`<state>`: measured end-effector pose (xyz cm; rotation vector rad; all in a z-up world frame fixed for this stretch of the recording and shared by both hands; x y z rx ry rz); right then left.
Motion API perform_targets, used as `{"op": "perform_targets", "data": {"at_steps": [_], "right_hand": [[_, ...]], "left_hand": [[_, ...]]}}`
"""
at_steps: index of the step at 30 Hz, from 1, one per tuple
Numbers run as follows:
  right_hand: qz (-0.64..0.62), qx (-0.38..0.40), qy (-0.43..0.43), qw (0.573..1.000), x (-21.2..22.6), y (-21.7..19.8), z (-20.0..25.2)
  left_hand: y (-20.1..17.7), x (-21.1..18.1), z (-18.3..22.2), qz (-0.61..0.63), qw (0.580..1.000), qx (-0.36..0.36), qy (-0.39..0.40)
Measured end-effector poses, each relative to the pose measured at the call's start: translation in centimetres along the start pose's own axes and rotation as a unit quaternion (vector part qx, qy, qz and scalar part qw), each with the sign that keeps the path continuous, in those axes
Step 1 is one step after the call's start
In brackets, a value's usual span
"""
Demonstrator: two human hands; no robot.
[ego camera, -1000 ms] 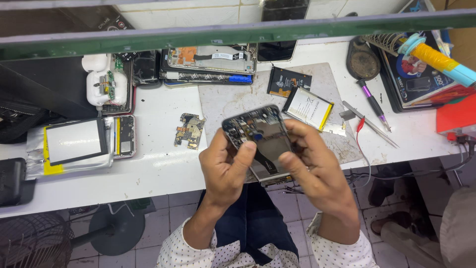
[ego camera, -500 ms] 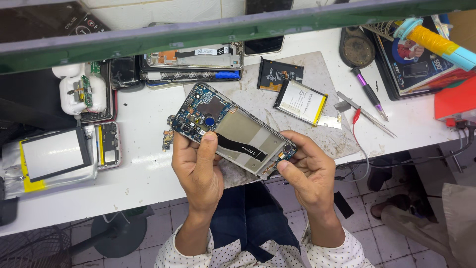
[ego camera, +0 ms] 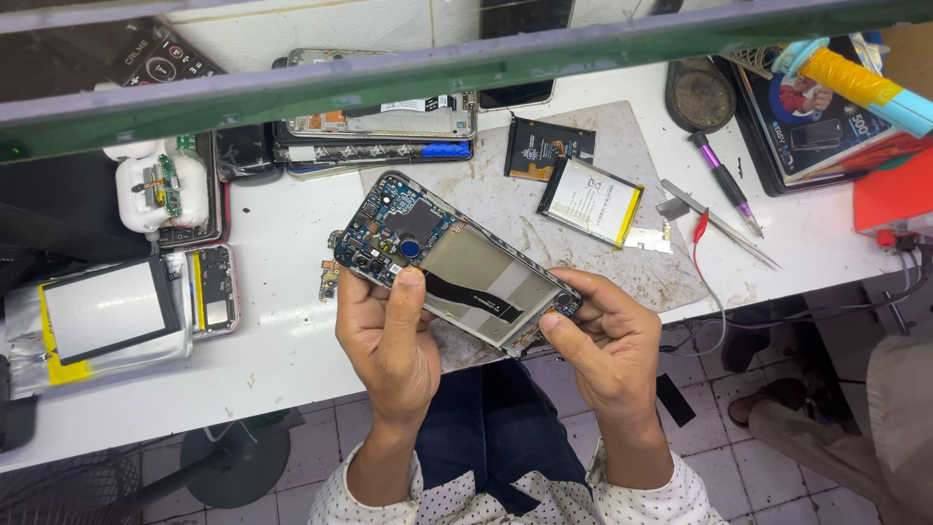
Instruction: The person disassembles a smartphone, removes the battery and motherboard, and uses a screwdriver to remove screws from the back cover. They then reassemble the phone by placing the battery and motherboard back inside and securing the back cover.
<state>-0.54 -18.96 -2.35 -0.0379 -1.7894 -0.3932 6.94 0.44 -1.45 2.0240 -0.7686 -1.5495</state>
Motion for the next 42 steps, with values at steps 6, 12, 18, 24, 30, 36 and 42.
{"op": "perform_targets", "data": {"at_steps": [6,12,18,24,30,36,42], "right_hand": [[0.016,-0.024,-0.023,0.999,-0.3,-0.4,0.5],[0.060,-0.027,0.025,0.998,-0.2,0.2,0.6],[0.094,-0.018,-0.033,0.995,1.9,1.2,0.8],[0.059,-0.041,-0.021,0.997,1.9,1.6,0.7],[0.048,-0.050,-0.006,0.998,1.8,1.7,0.5],[0.069,-0.061,-0.002,0.996,1.6,1.3,0.5],[0.103,-0.062,-0.027,0.992,1.8,1.1,0.6]], "left_hand": [[0.1,0.0,0.2,-0.004,1.000,0.008,0.006],[0.0,-0.6,-0.2,0.037,0.999,-0.005,-0.006],[0.0,-0.6,-0.2,0.055,0.998,-0.017,-0.023],[0.0,-0.6,-0.2,0.045,0.999,-0.001,-0.004],[-0.4,-0.3,0.0,0.045,0.999,-0.012,-0.001],[-0.4,-0.3,0.1,0.052,0.999,0.009,0.007],[-0.4,-0.3,0.2,0.046,0.999,0.006,0.007]]}}
Point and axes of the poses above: each hand's wrist, its own z-axis away from the middle knuckle, its own y-axis out of the palm, x = y × z, the point moved 7 cm from there along -z, towards the middle knuckle
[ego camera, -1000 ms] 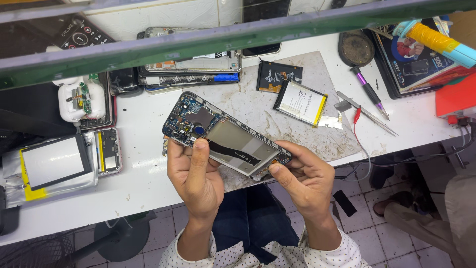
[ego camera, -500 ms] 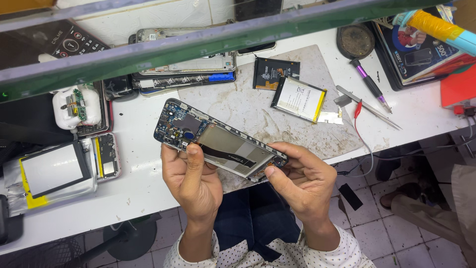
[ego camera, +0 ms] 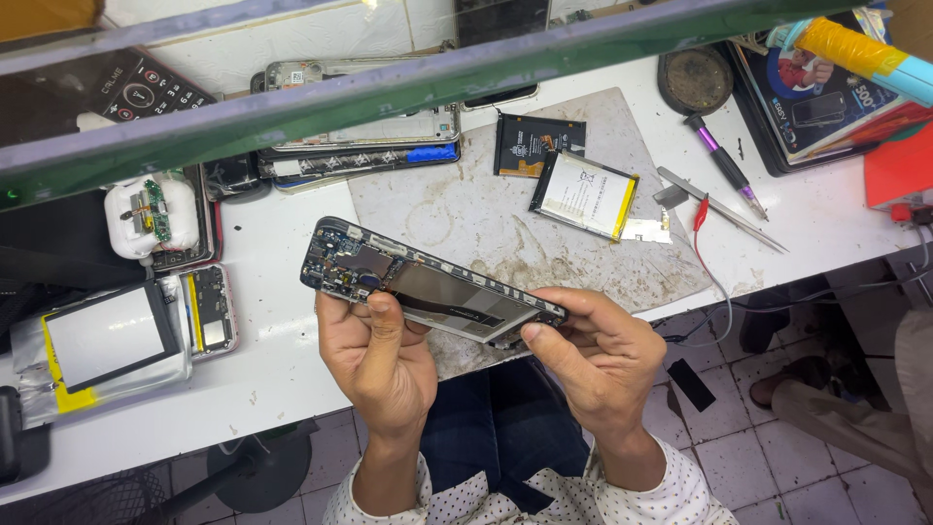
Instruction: The person disassembles a smartphone, removes the battery and motherboard, and uses a screwdriver to remove screws from the back cover. They then reassemble the phone by placing the battery and motherboard back inside and securing the back cover.
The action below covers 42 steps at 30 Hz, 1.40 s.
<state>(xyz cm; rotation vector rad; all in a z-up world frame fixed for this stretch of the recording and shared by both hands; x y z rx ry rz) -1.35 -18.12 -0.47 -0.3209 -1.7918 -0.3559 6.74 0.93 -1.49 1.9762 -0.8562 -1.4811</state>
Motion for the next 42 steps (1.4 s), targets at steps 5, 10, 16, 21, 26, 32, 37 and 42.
{"op": "perform_targets", "data": {"at_steps": [5,10,16,21,26,32,37,42], "right_hand": [[-0.084,0.071,0.034,0.993,-0.2,0.4,-1.2],[-0.099,0.130,0.049,0.985,-0.6,0.1,-1.3],[0.298,-0.001,-0.048,0.953,1.7,-4.2,-4.4],[0.602,0.099,-0.146,0.779,4.1,-2.5,-9.7],[0.634,0.117,0.000,0.764,3.5,-2.4,-12.2],[0.352,0.042,-0.049,0.934,4.3,-3.5,-12.1],[0.041,0.111,-0.051,0.992,3.0,-3.7,-10.1],[0.014,0.219,0.046,0.975,-0.4,-0.3,-8.6]], "left_hand": [[0.2,-0.2,-0.2,-0.006,1.000,-0.018,0.000],[0.4,-0.4,-0.3,-0.020,0.999,-0.033,-0.001],[0.5,0.2,-0.5,-0.074,0.997,-0.015,-0.028],[0.6,2.7,-0.7,-0.223,0.965,0.026,-0.132],[1.9,2.2,-0.8,-0.176,0.974,0.072,-0.125],[2.4,1.8,-1.0,-0.143,0.977,0.097,-0.125],[2.2,1.8,-0.8,-0.143,0.975,0.109,-0.128],[2.1,2.0,-0.7,-0.121,0.975,0.121,-0.141]]}}
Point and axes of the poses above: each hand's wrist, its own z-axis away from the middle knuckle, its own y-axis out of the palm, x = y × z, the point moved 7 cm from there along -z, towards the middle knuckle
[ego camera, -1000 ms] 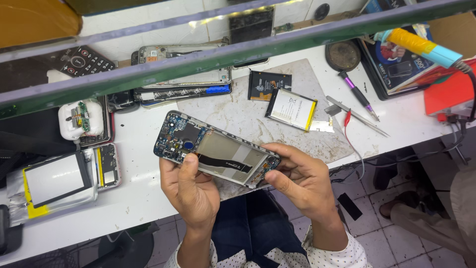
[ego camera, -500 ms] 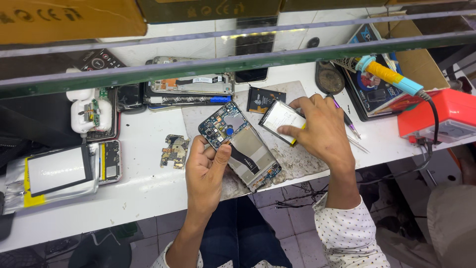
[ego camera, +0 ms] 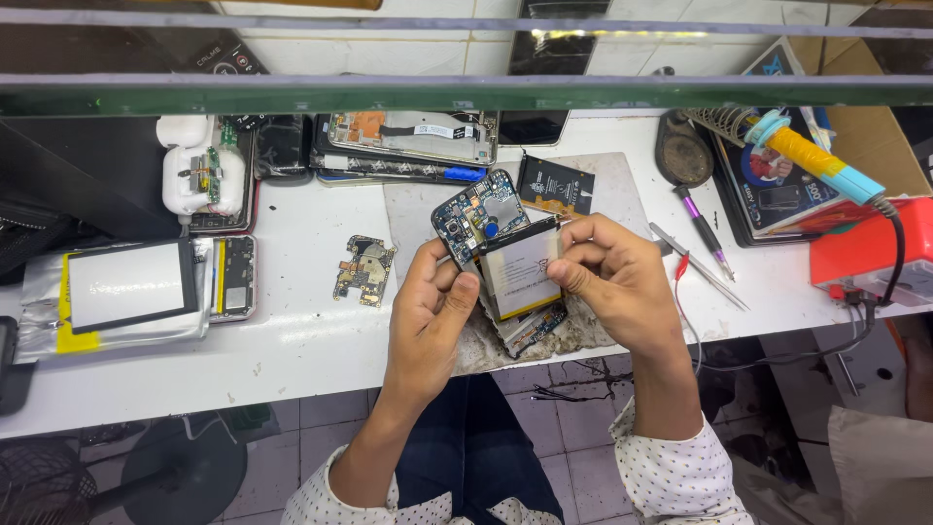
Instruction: The person disassembles a smartphone, removes the battery and motherboard, and uses a screwdriver to remove screws from the back cover. They then reassemble the phone by placing the battery and motherboard back inside and securing the back cover.
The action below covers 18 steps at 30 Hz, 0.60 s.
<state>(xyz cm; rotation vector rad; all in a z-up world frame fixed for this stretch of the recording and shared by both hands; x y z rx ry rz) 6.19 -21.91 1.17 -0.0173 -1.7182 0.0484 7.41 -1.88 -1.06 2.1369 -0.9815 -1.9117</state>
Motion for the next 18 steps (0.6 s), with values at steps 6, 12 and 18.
{"op": "perform_targets", "data": {"at_steps": [6,12,18], "right_hand": [[0.209,-0.028,-0.100,0.972,1.7,0.3,0.3],[0.039,0.024,-0.027,0.999,0.1,-0.3,-0.2],[0.054,0.054,-0.022,0.997,-0.3,-0.2,-0.6]], "left_hand": [[-0.4,0.2,0.3,-0.007,1.000,-0.006,0.019],[-0.3,0.1,0.1,-0.012,1.000,-0.012,0.022],[-0.2,-0.2,0.0,-0.024,0.999,-0.016,0.024]]}}
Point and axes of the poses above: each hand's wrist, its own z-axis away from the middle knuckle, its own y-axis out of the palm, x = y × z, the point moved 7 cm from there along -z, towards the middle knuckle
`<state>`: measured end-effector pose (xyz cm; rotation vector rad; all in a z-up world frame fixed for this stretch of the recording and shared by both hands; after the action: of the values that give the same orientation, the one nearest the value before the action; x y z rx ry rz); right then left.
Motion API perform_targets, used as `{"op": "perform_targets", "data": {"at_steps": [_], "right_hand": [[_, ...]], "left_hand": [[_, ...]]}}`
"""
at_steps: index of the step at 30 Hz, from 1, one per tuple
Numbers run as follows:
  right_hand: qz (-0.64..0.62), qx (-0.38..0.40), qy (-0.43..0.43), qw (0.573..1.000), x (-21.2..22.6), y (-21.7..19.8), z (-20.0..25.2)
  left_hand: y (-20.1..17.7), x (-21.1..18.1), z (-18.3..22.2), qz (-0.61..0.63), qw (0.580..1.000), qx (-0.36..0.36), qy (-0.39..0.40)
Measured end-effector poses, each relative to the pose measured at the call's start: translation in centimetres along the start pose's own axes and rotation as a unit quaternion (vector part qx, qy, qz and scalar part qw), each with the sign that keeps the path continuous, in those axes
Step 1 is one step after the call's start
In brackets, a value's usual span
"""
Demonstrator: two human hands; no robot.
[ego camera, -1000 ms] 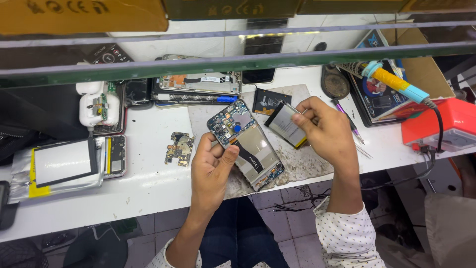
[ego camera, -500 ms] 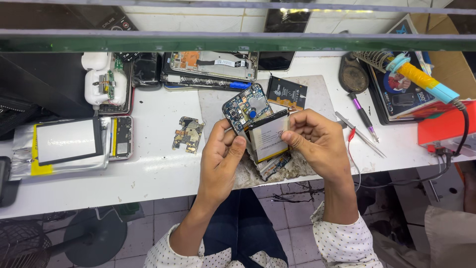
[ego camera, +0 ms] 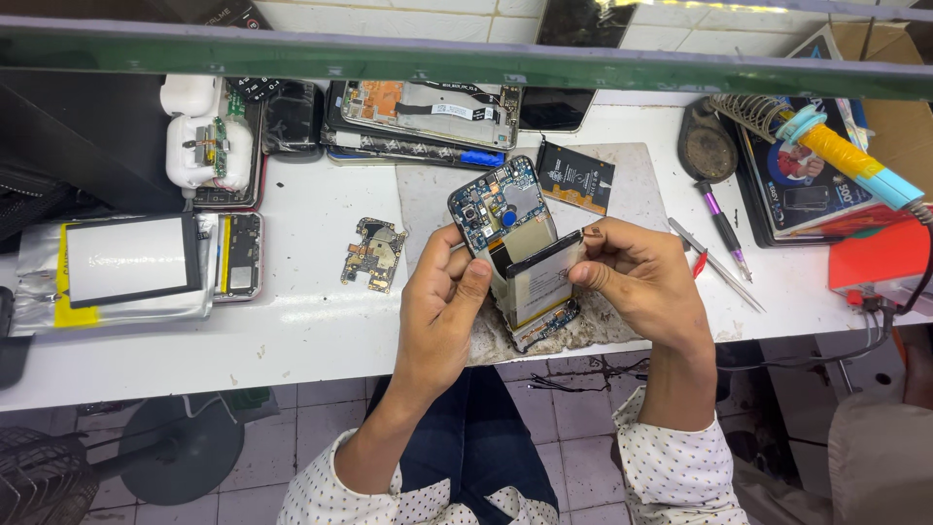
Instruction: The person disassembles a smartphone, removes the battery and motherboard, and uses a screwdriver to remove screws from the back cover. They then reassemble the phone by placing the battery and motherboard back inside and securing the back cover.
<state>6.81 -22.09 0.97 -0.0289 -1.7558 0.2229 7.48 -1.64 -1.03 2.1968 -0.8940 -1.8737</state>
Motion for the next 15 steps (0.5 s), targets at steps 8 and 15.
{"op": "perform_targets", "data": {"at_steps": [8,15], "right_hand": [[0.196,-0.030,-0.060,0.978,2.9,1.1,0.1],[0.149,-0.030,-0.069,0.986,3.3,1.9,0.3]], "left_hand": [[0.3,-0.4,0.1,0.010,1.000,0.010,-0.003],[0.3,-0.6,0.1,-0.010,1.000,0.011,0.010]]}}
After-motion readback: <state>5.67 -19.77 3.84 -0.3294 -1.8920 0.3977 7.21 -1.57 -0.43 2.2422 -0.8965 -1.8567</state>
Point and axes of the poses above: each hand's wrist, its own z-axis away from the middle knuckle, its own y-axis out of the palm, x = y × z, the point moved 7 cm from there along -z, towards the middle knuckle
